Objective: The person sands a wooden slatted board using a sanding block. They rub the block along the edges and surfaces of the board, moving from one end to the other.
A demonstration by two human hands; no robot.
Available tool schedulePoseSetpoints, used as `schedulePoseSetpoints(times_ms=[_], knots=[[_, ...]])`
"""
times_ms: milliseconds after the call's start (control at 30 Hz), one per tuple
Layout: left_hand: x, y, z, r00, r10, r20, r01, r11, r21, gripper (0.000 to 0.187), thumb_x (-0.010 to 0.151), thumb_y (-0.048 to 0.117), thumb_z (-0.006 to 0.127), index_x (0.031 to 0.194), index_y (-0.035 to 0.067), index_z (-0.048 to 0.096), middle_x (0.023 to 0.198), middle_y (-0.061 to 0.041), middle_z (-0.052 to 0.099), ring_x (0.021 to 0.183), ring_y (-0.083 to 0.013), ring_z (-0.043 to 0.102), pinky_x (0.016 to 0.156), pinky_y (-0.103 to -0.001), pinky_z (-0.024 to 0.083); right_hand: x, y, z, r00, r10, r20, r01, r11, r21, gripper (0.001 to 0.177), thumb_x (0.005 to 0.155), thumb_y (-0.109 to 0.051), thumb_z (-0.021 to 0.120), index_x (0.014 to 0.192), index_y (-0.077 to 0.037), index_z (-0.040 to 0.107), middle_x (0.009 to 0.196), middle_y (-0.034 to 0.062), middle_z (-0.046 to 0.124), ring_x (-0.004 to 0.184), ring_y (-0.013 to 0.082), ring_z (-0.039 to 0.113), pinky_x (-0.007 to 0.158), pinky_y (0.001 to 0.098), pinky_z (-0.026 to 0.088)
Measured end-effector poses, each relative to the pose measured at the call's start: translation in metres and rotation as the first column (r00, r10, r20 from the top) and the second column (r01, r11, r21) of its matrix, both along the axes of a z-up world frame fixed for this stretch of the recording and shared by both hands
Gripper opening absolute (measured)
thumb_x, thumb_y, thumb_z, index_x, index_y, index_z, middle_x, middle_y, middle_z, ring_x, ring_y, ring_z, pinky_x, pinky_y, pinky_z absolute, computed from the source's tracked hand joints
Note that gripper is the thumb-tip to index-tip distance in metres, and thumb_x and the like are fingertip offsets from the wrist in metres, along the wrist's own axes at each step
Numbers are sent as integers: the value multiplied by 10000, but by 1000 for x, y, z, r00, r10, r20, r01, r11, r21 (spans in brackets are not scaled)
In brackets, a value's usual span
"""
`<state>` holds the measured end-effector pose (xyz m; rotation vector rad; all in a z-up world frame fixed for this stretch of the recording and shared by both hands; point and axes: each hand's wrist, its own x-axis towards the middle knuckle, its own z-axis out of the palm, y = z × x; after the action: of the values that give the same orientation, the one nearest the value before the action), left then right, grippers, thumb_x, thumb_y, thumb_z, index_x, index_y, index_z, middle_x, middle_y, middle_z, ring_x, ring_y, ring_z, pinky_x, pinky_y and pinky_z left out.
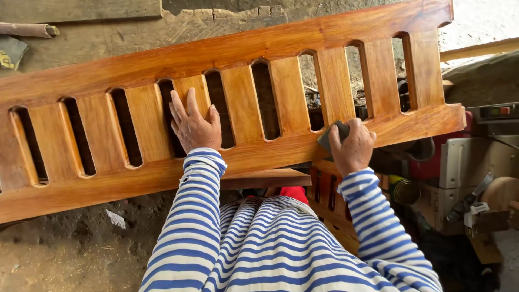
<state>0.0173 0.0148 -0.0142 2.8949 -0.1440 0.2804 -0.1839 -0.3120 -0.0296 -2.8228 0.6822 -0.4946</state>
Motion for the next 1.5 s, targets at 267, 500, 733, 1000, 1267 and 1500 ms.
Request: schedulePoseSetpoints(times_ms=[267,500,733,1000,1267,1500], knots=[[3,-5,7,999,24,46,-22,999,-34,669,875,424,718,1474,240,482,1551,-162,368,1361,-381,478,958,-500,471,54,-4,-8,995,82,51,-81,996,-32,443,921,-525,781,822,-196,501,687,38,581,695,292,660,716,399,465],[5,-11,12,978,64,199,-28,984,-178,669,724,301,797,1342,172,576,1481,-226,463,1264,-440,561,853,-535,493,104,-39,-27,971,188,-148,-220,946,-240,387,938,-487,766,890,-148,586,731,108,614,738,359,688,680,456,513],[3,-9,10,992,105,-75,-114,985,-128,687,855,433,679,1482,230,485,1644,-179,313,1368,-447,509,1022,-591,452,69,-41,-27,939,249,-236,-286,949,-136,418,1047,-421,775,882,-101,562,856,118,671,853,371,651,833,461,454],[4,-9,10,992,87,-92,-101,982,-157,645,883,433,661,1473,243,483,1640,-186,334,1380,-433,519,1049,-589,474,155,-86,-46,927,331,-174,-353,928,-117,500,1092,-386,1014,915,-140,616,865,63,647,740,310,566,816,447,396],[3,-7,8,997,65,-38,-71,982,-176,664,846,421,702,1455,237,513,1610,-187,368,1352,-417,526,999,-585,479,113,-60,-41,948,285,-141,-301,946,-118,325,1038,-329,826,855,-165,612,788,12,650,709,331,622,859,507,427],[4,-6,2,996,65,65,-54,986,-155,668,816,378,765,1431,227,552,1557,-211,394,1315,-427,544,989,-548,481,106,-66,-54,956,293,-2,-292,951,-97,406,746,-342,943,817,-161,587,732,133,603,731,389,648,730,452,501]])
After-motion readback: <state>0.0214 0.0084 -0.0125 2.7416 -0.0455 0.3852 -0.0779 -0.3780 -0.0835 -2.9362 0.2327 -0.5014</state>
